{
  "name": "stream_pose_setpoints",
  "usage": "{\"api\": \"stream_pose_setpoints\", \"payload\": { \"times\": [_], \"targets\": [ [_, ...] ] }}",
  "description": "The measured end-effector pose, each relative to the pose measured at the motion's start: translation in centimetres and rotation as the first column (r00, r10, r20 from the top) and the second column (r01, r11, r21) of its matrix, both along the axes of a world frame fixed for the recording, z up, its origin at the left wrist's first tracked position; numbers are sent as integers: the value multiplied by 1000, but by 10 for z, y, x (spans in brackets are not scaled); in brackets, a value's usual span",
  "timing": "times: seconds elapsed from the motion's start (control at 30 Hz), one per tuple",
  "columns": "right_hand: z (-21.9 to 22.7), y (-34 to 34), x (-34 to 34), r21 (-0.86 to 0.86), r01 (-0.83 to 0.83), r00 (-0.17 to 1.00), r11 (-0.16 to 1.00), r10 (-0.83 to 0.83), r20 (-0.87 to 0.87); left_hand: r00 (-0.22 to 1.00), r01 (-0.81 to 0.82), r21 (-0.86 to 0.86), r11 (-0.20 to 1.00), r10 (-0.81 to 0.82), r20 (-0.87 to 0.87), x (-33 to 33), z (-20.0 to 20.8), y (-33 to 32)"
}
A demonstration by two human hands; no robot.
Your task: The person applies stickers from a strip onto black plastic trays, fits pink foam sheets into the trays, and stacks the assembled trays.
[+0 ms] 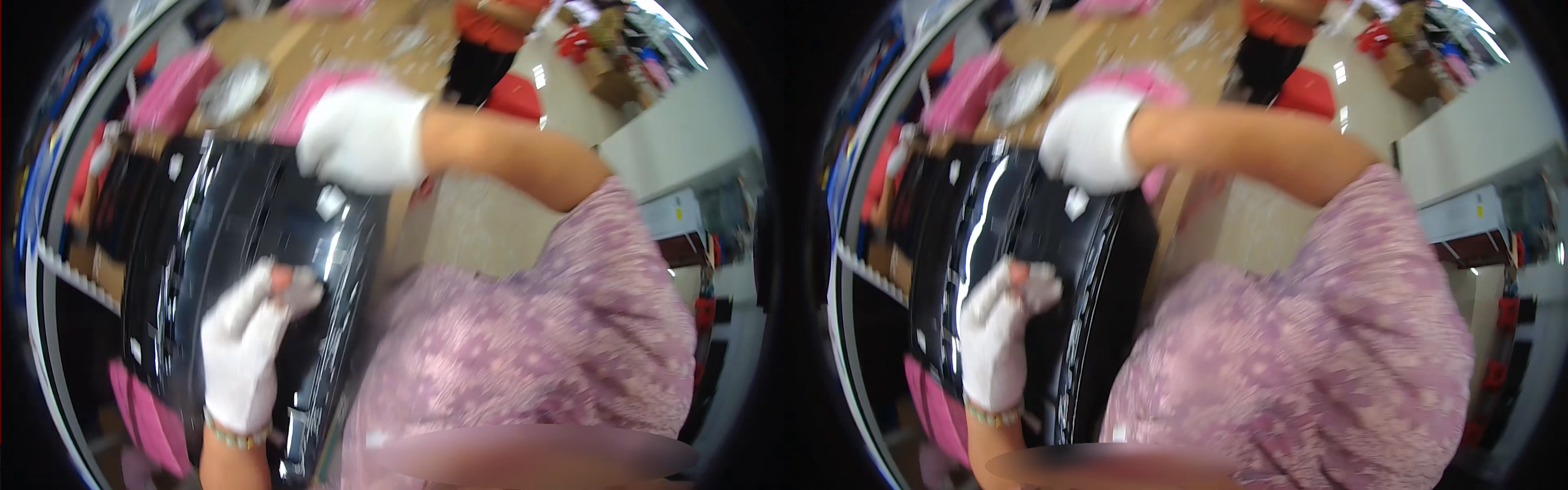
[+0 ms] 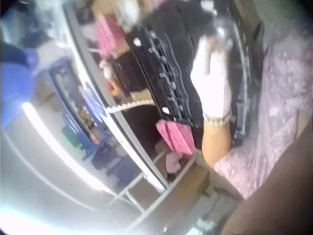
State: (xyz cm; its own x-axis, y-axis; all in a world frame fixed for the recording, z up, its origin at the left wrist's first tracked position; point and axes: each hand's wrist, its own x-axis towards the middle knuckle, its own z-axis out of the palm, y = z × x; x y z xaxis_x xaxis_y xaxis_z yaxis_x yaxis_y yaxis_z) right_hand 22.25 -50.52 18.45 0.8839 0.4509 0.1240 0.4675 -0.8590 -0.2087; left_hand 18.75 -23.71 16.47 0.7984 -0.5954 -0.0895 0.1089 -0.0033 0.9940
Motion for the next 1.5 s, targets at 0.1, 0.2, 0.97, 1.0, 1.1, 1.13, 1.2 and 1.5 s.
{"api": "stream_pose_setpoints", "payload": {
  "times": [0.1, 0.2, 0.97, 1.0, 1.1, 1.13, 1.2, 1.5],
  "targets": [
    [-16, -10, 6, 243, -26, 1000, 970, 26, 0, 991, -57, -47, 997, 51, -125, -1, -6, 4],
    [-17, 1, -6, 61, -71, 995, 996, 66, 77, 984, -63, -45, 997, 55, -171, 0, -7, 4],
    [-25, 3, -17, 131, -259, 953, 957, 231, 198, 971, -69, -7, 998, 65, -228, -2, 2, 2],
    [-24, 5, -19, 135, -263, 952, 955, 234, 196, 971, -74, -3, 997, 71, -230, -3, 2, 4],
    [-28, 9, -19, 297, -210, 964, 932, 146, 224, 972, -90, -21, 996, 83, -220, -6, 0, 5],
    [-31, 8, -18, 299, -209, 964, 931, 144, 224, 972, -96, -22, 995, 89, -217, -6, 0, 4],
    [-35, 6, -15, 209, -222, 954, 952, 167, 249, 972, -102, -21, 995, 95, -215, -7, 0, 3],
    [-14, -4, -4, 549, -36, 996, 835, 75, -49, 976, -41, -80, 996, 23, -215, 8, 1, 3]
  ]
}}
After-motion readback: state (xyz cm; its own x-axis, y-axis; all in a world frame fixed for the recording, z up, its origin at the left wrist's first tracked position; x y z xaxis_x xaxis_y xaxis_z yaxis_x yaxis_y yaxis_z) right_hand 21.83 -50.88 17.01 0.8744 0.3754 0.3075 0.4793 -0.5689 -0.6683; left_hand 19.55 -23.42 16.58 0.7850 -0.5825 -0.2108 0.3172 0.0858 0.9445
